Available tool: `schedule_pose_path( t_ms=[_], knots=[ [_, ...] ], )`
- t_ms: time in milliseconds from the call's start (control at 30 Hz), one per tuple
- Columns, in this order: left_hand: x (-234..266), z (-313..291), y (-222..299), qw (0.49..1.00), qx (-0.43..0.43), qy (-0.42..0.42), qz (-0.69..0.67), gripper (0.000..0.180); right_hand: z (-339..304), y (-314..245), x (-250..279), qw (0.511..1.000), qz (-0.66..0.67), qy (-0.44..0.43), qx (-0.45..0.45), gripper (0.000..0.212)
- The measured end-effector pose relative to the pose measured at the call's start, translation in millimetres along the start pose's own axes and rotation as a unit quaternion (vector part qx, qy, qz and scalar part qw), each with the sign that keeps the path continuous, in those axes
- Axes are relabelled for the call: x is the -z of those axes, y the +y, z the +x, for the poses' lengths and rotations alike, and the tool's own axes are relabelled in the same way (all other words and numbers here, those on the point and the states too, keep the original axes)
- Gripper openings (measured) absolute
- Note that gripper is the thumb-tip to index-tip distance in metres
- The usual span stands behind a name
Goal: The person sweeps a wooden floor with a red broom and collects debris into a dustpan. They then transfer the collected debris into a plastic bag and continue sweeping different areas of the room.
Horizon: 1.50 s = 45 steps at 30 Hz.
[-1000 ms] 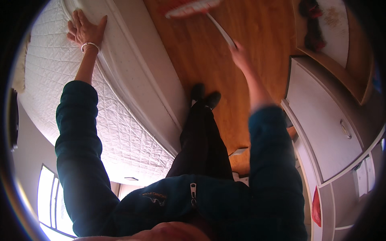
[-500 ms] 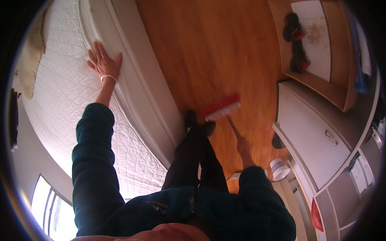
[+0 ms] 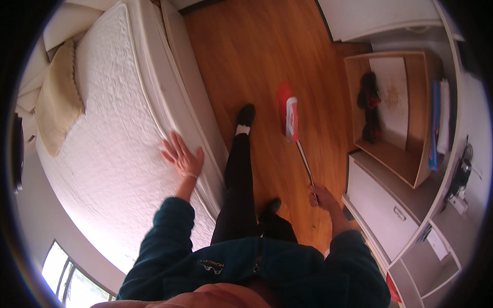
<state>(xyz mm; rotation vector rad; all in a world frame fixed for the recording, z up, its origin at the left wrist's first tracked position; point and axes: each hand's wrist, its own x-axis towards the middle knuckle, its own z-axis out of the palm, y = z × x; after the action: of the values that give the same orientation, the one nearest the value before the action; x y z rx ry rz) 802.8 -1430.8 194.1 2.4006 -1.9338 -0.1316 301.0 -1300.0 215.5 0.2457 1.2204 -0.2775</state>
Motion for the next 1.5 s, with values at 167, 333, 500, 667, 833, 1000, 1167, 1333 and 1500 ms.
schedule_pose_path(
  t_ms=[167,333,500,667,833,1000,1167,1333,1500],
  knots=[
    [5.7,1.6,-2.5,0.999,0.002,-0.037,-0.032,0.099,129.8,-175.2,-134.1,0.760,-0.494,0.254,0.338,0.029],
    [41.0,48.8,-3.7,0.993,-0.057,0.012,-0.098,0.086,206.5,-299.7,-296.5,0.945,-0.212,0.084,0.235,0.036],
    [46.1,271.4,-60.7,0.982,-0.021,0.174,-0.065,0.063,280.6,-369.1,-447.5,0.924,-0.212,0.087,0.305,0.043],
    [24.1,382.7,-70.8,0.995,-0.007,0.094,-0.030,0.069,375.7,-428.1,-546.2,0.877,-0.338,0.152,0.305,0.040],
    [18.4,380.9,-69.9,0.997,0.013,0.072,-0.025,0.073,396.8,-444.0,-543.3,0.760,-0.598,0.131,0.221,0.042],
    [21.5,386.2,-70.2,0.996,0.004,0.082,-0.043,0.074,315.3,-372.0,-408.4,0.733,-0.608,0.237,0.190,0.049],
    [20.6,382.8,-74.7,0.998,0.011,0.060,-0.023,0.075,219.6,-301.2,-304.5,0.876,-0.391,0.235,0.156,0.055],
    [19.5,385.9,-65.8,0.994,-0.024,0.109,-0.014,0.072,215.3,-332.8,-292.6,0.819,-0.421,0.260,0.289,0.056],
    [16.7,387.9,-63.1,0.987,-0.060,0.147,0.037,0.065,293.6,-507.8,-345.3,0.755,-0.474,0.279,0.358,0.050]
  ],
)
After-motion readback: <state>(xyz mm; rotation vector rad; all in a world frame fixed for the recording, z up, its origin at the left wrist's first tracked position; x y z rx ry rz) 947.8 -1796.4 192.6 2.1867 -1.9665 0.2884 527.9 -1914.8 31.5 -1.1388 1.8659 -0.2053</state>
